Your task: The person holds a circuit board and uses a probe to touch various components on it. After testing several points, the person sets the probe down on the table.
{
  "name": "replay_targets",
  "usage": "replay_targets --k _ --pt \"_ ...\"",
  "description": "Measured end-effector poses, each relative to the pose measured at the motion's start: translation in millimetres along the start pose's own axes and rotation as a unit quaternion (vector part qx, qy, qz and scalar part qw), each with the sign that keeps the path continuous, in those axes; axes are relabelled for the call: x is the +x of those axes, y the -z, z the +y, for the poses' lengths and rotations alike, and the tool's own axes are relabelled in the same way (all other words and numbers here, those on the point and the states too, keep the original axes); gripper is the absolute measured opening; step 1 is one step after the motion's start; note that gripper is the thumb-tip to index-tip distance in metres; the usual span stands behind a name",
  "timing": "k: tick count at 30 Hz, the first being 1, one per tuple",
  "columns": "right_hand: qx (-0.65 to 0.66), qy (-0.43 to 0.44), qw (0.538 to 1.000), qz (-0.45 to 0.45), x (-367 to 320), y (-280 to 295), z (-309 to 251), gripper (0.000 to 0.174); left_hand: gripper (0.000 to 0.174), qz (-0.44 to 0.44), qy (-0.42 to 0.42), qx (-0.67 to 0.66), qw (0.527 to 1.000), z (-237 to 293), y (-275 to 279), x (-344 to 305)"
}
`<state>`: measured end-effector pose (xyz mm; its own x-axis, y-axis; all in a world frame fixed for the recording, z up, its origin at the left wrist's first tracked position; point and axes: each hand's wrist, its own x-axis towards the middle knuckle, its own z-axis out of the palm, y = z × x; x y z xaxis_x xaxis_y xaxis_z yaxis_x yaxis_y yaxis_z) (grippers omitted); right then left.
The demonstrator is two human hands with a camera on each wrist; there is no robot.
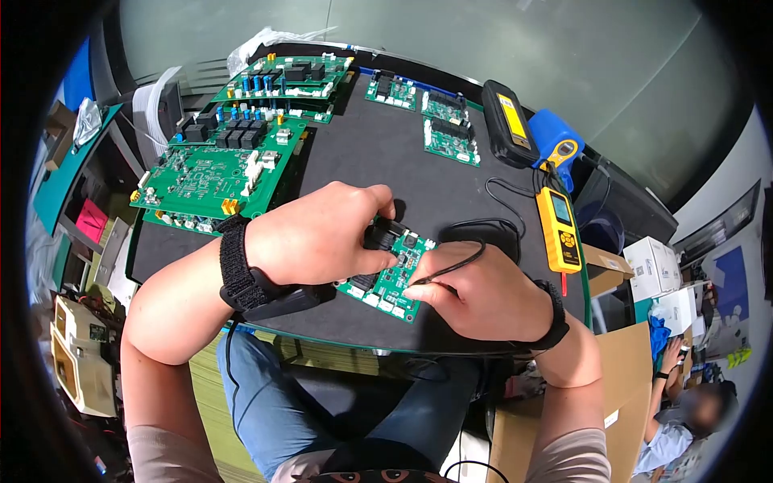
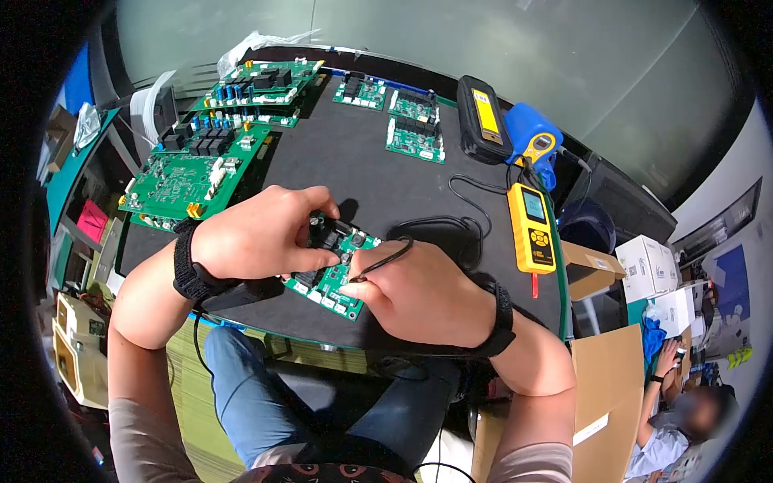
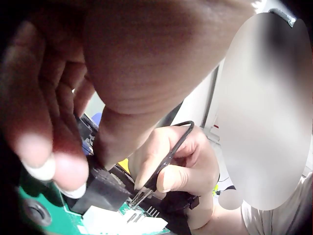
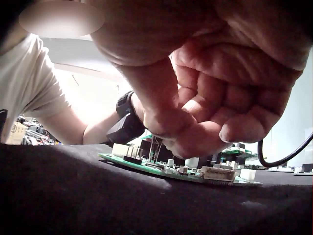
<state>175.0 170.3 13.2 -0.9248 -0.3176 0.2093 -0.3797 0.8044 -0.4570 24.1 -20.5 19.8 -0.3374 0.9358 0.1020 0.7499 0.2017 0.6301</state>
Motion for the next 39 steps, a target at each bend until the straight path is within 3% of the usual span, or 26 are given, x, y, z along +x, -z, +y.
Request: replay_targets --k 16,18,25,27,30,34,36,39 --pt "0.014 0.031 0.999 -0.01 0.0 -0.4 2.5 0.004 0.044 -0.012 0.012 -0.023 1.0 2.8 0.7 -0.1" --pt "0.017 0.048 0.999 -0.012 0.0 -0.2 2.5 0.005 0.043 -0.035 0.05 -0.034 0.998 7.6 4.7 0.3" --pt "0.011 0.049 0.999 -0.018 0.2 0.5 2.4 0.006 0.044 -0.005 0.001 -0.018 1.0 2.8 1.5 0.5" --pt "0.011 0.049 0.999 -0.021 -0.4 -0.1 2.3 0.006 0.044 -0.051 0.081 -0.055 0.994 11.4 7.3 0.8" --pt "0.006 0.038 0.999 -0.016 -1.6 -0.6 2.3 0.008 0.045 -0.012 0.007 -0.014 1.0 -0.3 0.7 1.2" --pt "-0.009 0.056 0.998 -0.021 -2.1 0.7 2.9 0.011 0.046 -0.009 0.003 -0.021 1.0 1.0 0.9 0.6" --pt "-0.014 0.065 0.998 -0.019 -2.6 1.0 2.5 0.011 0.045 -0.037 0.063 -0.04 0.996 8.3 5.4 0.9" --pt "-0.023 0.071 0.997 -0.016 -2.4 1.3 0.6 0.009 0.045 -0.024 0.043 -0.032 0.998 4.2 2.8 1.1"
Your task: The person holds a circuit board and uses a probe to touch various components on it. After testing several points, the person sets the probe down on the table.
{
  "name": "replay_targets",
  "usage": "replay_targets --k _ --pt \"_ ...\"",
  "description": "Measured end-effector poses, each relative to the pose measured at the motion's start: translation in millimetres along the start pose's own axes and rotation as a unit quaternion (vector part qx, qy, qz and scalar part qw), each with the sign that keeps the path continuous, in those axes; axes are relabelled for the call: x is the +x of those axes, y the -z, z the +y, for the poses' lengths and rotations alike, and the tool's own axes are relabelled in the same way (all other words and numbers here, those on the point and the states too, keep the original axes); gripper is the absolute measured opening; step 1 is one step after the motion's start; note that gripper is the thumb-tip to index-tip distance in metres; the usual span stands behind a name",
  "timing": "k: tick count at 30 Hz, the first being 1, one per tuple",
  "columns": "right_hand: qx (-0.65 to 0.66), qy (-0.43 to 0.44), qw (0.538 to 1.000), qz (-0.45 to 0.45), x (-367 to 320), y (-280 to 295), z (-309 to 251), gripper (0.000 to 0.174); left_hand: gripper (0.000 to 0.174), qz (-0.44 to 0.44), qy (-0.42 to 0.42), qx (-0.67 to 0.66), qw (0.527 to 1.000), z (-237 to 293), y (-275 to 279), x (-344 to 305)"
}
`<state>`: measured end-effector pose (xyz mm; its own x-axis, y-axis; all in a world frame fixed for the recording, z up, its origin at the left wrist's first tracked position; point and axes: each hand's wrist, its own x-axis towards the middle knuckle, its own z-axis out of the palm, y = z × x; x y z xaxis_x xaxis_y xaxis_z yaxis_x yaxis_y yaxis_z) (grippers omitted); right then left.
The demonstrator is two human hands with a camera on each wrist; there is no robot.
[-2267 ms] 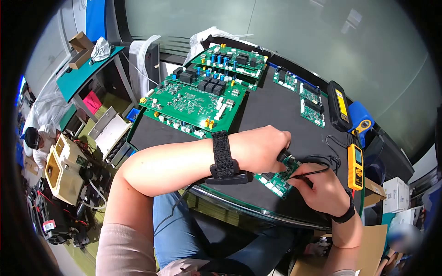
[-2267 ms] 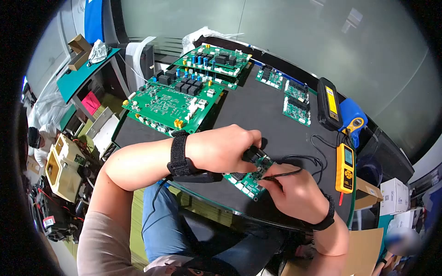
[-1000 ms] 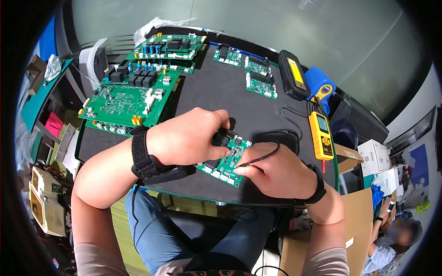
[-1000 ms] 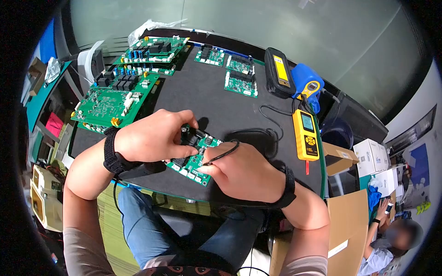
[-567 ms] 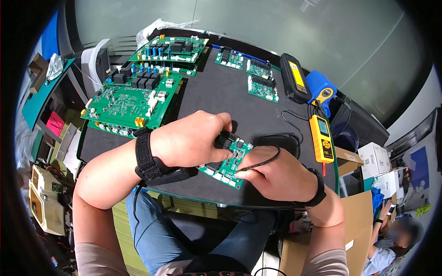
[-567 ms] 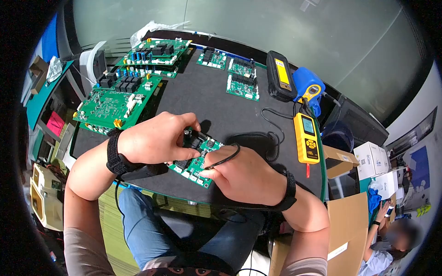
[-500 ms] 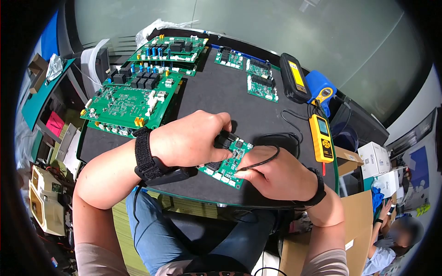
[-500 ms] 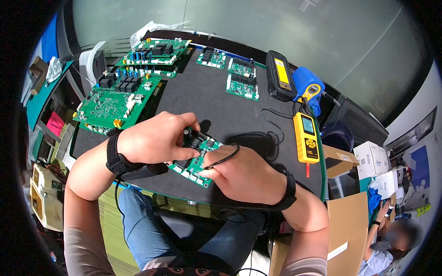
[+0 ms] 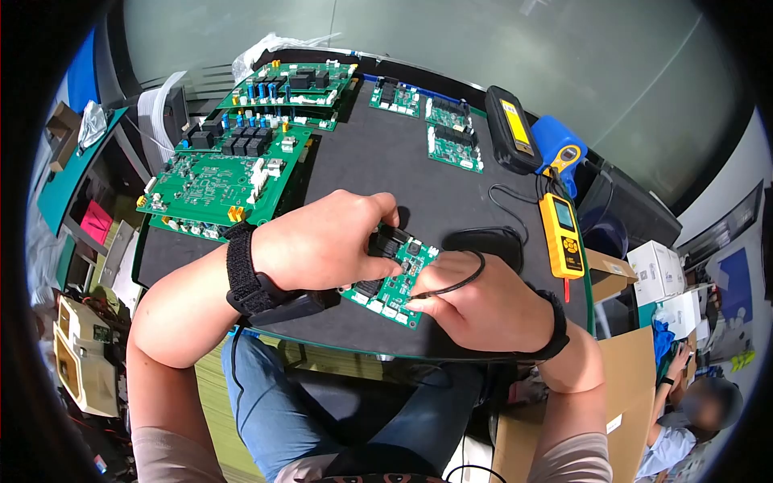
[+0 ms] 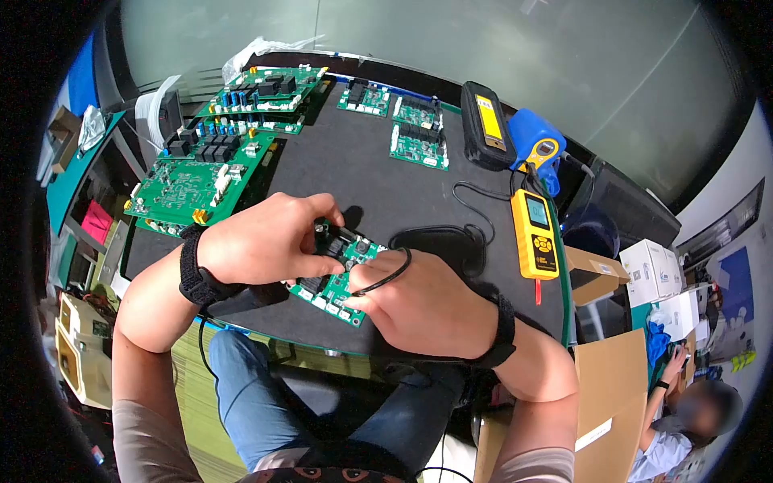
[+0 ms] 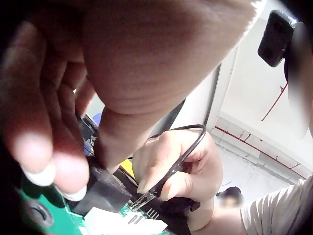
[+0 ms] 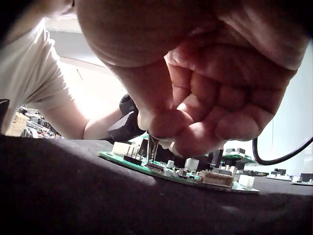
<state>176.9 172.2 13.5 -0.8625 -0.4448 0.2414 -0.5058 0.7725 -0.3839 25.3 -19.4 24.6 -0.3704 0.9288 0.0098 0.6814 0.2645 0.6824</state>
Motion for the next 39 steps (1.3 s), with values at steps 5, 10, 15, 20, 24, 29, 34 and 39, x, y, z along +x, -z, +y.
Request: replay_targets --k 5,10,15,20,24,29,34,39 --pt "0.039 -0.033 0.998 0.027 2.2 -0.4 -0.6 0.008 0.047 0.017 -0.028 0.017 0.999 -5.3 -2.8 0.0" --pt "0.066 -0.089 0.993 0.032 3.0 4.2 -0.1 0.013 0.05 0.02 -0.046 0.029 0.998 -7.0 -2.5 0.8" --pt "0.072 -0.146 0.986 0.03 2.2 7.2 -4.2 0.01 0.06 -0.002 -0.057 0.011 0.998 -5.9 -2.9 -1.7" --pt "0.089 -0.181 0.978 0.058 2.7 6.6 4.6 0.009 0.064 -0.03 -0.046 0.028 0.998 -1.1 -4.3 -2.4" --pt "0.071 -0.157 0.983 0.057 1.7 6.5 6.9 0.014 0.061 -0.009 -0.085 0.067 0.994 -4.5 -5.2 -1.9" --pt "0.063 -0.111 0.99 0.058 1.9 6.9 7.3 0.009 0.06 0.009 -0.125 0.086 0.988 -12.6 -6.4 -0.3" --pt "0.056 -0.082 0.994 0.052 0.1 3.6 9.7 0.005 0.062 0.002 -0.116 0.093 0.989 -10.9 -5.5 -1.5" --pt "0.042 -0.067 0.996 0.048 -0.4 3.1 11.5 0.005 0.063 0.006 -0.128 0.105 0.986 -12.9 -6.3 -1.1"
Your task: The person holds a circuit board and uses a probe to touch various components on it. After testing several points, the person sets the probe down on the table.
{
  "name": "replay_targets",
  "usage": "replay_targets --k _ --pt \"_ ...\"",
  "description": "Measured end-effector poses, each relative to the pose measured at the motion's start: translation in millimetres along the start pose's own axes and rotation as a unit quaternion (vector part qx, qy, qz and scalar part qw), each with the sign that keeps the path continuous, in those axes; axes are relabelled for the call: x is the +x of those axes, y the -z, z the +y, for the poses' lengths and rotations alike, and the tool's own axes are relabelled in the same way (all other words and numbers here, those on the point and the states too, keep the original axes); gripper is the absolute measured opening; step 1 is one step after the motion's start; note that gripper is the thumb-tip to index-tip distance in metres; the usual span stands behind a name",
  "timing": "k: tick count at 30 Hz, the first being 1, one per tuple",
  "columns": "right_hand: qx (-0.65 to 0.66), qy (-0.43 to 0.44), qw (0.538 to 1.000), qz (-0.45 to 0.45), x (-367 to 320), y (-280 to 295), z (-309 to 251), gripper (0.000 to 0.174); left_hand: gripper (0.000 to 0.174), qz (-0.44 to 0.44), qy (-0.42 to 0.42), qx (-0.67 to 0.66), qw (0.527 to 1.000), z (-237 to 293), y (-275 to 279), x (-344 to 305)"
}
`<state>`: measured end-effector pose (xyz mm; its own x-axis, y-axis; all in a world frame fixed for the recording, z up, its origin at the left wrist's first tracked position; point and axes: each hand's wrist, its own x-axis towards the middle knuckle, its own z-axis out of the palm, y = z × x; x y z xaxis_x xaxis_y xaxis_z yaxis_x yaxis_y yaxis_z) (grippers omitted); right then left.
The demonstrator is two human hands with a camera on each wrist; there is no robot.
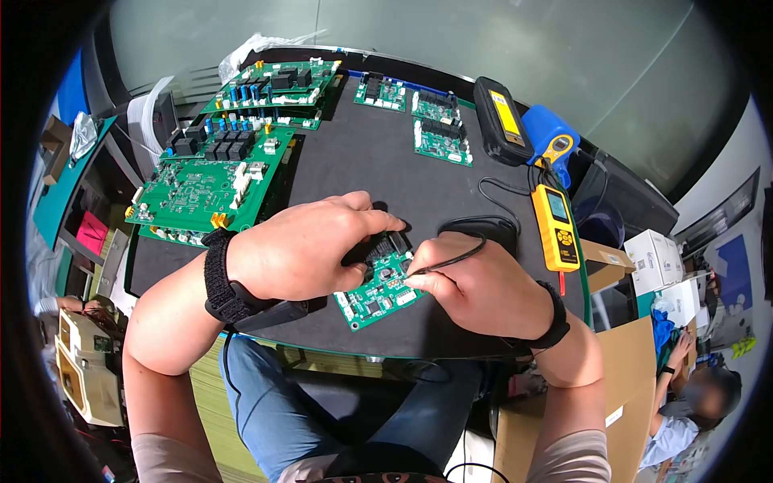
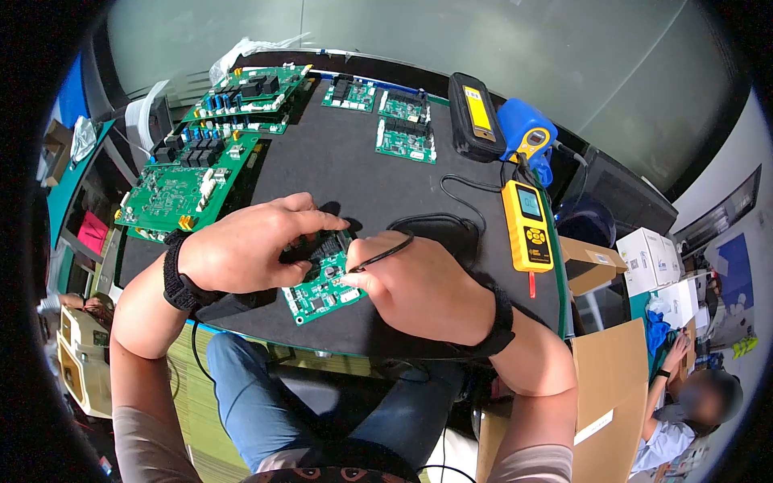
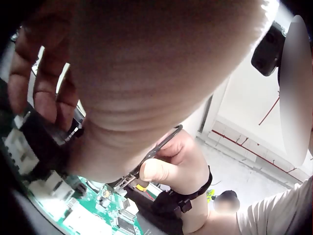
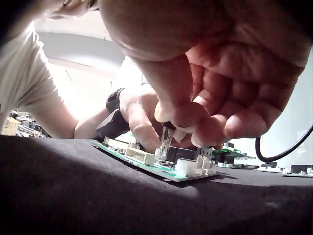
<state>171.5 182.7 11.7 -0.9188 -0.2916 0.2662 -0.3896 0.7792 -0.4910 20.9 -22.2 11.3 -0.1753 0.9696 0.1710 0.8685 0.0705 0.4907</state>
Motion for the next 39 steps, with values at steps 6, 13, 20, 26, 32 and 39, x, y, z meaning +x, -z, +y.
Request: replay_targets --k 6,13,20,26,32,39 --pt "0.01 0.009 1.0 -0.005 0.6 -0.2 0.2 0.006 0.062 -0.008 0.017 -0.01 1.0 2.3 1.0 0.4" --pt "0.018 -0.004 1.0 -0.014 1.2 0.3 0.2 0.006 0.061 -0.003 0.018 -0.015 1.0 2.2 1.0 1.3" --pt "-0.011 -0.051 0.999 -0.011 0.8 1.6 -3.3 0.012 0.057 0.006 0.032 -0.018 0.999 2.6 1.5 2.1" --pt "-0.039 -0.087 0.995 -0.023 0.3 3.9 -5.9 0.017 0.054 0.016 0.016 -0.006 1.0 1.6 0.5 1.9" --pt "-0.039 -0.103 0.994 -0.024 0.3 5.0 -7.3 0.017 0.052 0.007 0.027 -0.032 0.999 4.0 2.6 2.1" --pt "-0.053 -0.123 0.991 -0.022 1.7 5.5 -9.8 0.018 0.051 0.003 0.042 -0.046 0.998 6.4 4.7 1.6"
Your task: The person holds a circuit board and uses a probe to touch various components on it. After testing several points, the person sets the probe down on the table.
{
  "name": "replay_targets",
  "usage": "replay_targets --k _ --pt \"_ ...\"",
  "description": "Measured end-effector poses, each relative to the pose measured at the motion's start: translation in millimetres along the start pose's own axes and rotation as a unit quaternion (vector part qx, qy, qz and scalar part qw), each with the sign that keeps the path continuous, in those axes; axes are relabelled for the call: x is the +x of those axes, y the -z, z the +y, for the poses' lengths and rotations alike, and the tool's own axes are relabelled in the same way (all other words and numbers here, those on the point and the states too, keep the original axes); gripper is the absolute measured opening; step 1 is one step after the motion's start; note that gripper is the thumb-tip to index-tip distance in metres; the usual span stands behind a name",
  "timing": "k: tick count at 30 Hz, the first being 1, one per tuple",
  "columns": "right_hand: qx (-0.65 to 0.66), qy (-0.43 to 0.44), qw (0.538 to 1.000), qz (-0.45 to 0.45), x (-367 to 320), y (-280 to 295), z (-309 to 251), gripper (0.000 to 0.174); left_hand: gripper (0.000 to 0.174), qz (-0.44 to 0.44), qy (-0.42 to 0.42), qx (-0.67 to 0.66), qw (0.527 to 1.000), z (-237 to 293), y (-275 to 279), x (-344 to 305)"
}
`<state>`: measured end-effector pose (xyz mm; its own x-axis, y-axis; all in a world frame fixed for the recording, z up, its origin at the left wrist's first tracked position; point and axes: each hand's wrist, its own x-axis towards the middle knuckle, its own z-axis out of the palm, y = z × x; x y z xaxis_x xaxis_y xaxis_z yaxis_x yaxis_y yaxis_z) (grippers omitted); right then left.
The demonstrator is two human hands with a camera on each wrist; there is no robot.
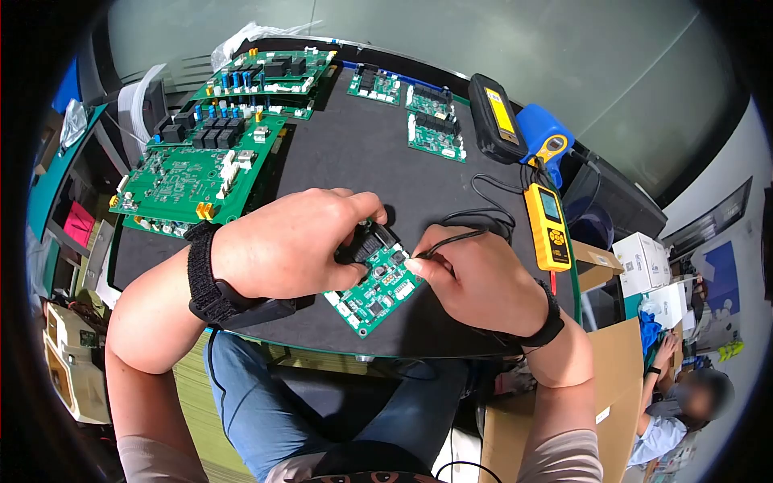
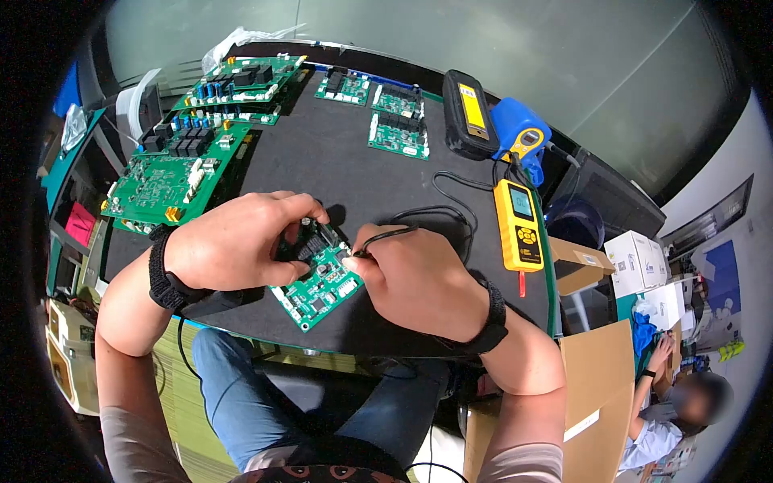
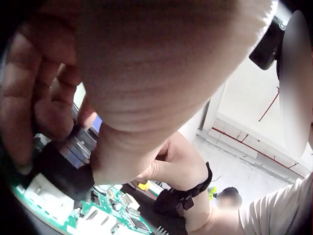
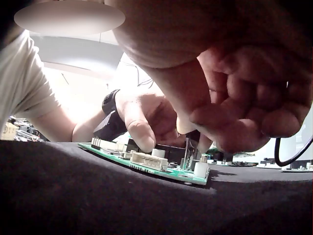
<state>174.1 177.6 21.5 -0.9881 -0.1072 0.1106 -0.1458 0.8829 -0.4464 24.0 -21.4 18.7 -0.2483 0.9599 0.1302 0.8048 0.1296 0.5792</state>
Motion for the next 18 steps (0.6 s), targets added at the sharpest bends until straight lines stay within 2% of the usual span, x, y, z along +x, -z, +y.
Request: replay_targets --k 13,18 --pt "0.025 0.012 0.999 0.017 2.1 -2.5 5.7 0.015 0.051 -0.006 0.01 -0.012 1.0 0.1 0.5 0.0" --pt "0.052 0.038 0.998 0.017 3.6 -3.8 10.6 0.012 0.05 0.015 -0.028 0.027 0.999 -5.4 -2.3 0.0"
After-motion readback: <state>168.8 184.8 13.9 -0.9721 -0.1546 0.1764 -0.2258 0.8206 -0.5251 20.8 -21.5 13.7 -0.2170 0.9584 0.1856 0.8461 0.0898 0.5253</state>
